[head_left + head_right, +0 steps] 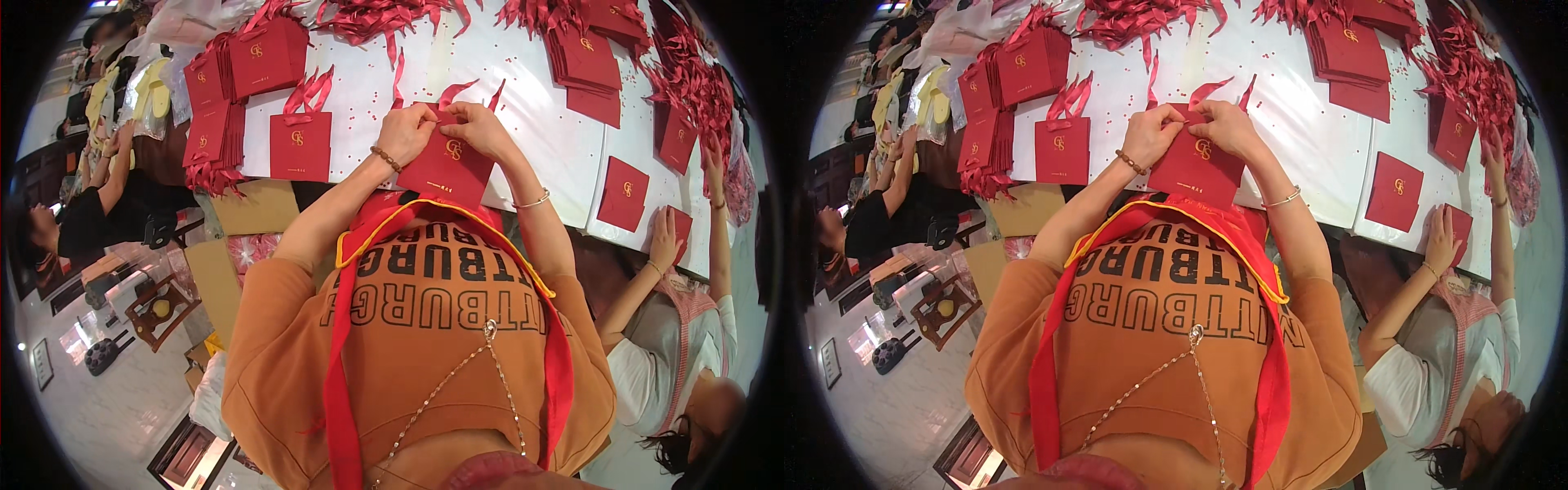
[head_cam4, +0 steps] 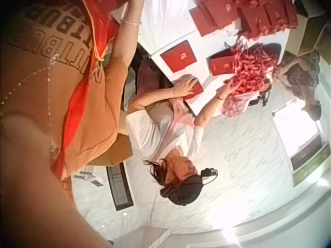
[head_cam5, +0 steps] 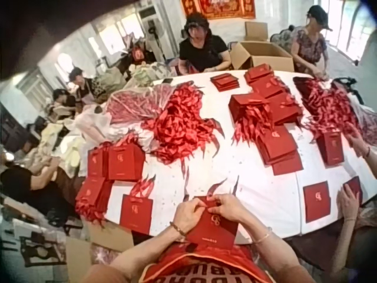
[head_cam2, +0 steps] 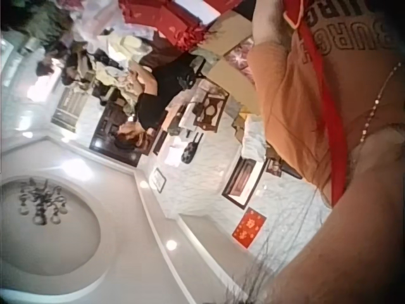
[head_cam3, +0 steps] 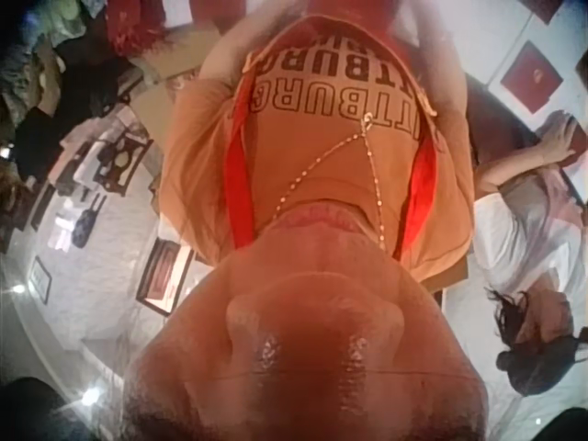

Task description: Threading and tying red ribbons on small red gift bags at a communal work table.

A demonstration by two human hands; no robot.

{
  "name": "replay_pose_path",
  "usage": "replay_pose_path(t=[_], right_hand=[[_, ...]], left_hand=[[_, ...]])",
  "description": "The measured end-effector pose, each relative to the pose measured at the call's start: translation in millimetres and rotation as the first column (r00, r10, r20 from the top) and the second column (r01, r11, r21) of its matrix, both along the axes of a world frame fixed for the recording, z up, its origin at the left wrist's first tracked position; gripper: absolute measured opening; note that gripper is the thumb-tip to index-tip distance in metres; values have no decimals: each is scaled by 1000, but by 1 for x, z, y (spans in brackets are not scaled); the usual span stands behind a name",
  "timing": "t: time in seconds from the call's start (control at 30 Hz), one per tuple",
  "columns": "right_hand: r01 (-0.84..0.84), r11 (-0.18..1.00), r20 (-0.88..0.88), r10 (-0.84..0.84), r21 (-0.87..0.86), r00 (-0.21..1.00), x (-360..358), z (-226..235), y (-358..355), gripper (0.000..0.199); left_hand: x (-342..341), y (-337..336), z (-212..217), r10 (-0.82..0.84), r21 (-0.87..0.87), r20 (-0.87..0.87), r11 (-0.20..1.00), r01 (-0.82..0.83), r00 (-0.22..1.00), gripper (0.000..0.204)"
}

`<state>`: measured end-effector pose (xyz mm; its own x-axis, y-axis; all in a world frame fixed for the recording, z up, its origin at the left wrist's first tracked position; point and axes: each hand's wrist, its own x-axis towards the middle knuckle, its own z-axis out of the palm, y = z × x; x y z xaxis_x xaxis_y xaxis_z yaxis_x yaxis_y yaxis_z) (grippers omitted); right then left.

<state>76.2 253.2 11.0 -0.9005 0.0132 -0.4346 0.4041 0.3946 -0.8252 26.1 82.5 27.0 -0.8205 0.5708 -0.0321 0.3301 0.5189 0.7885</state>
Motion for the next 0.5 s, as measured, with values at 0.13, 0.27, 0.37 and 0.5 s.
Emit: replay_pose_path(t=[0.13,0.27,0.37,0.5], right_hand=[[-7,992,-44,13,127,999,0,3,-5,44],[-1,991,-40,6,137,999,2,5,-5,43],[17,989,-72,-6,144,997,3,5,-5,43],[19,988,-78,-8,150,997,2,1,-6,42]], left_hand=[[-3,2,-3,-52,-18,-107,999,51,993,13],[-6,2,-2,-101,-33,-161,995,97,982,12],[-5,2,-3,-89,-32,-160,996,85,983,12],[-3,5,-9,-73,10,-207,997,76,976,11]])
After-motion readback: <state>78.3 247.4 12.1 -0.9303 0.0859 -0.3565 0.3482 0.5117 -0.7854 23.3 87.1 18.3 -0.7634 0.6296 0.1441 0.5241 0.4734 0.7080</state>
